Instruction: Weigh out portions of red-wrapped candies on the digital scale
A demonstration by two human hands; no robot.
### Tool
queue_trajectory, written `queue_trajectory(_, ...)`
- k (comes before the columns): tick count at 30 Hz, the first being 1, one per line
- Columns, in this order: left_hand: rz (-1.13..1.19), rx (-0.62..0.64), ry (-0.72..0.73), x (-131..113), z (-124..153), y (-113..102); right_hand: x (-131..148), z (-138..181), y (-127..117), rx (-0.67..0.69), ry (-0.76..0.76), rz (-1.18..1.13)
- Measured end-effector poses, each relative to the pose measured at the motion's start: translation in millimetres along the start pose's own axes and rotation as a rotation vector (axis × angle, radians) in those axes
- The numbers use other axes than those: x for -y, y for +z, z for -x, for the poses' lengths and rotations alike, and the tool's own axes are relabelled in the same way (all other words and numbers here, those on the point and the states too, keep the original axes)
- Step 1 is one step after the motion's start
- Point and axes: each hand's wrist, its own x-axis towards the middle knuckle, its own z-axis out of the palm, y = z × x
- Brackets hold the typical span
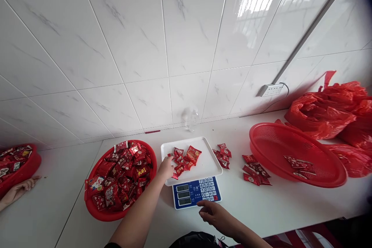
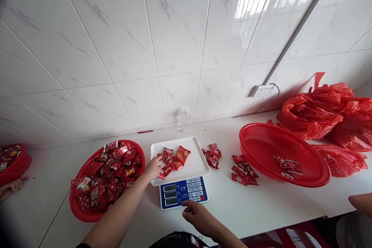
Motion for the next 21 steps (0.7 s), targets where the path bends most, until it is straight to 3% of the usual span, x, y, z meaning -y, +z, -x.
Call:
queue_trajectory(5, 0.049, -0.007, 0.057, -6, 9, 2, 26, -11, -21, -0.07, -0.073, 0.07)
queue_trajectory(11, 0.17, 0.004, -0.014, 4, 57, -13, 64, -55, -56, -0.386, -0.131, 0.477)
queue_trajectory(16, 0.366, -0.034, -0.143, 26, 112, -26, 78, -86, -63, -0.3, -0.147, 0.657)
queue_trajectory(21, 0.467, -0.118, -0.288, 53, 145, -32, 88, -100, -49, -0.267, -0.22, 0.747)
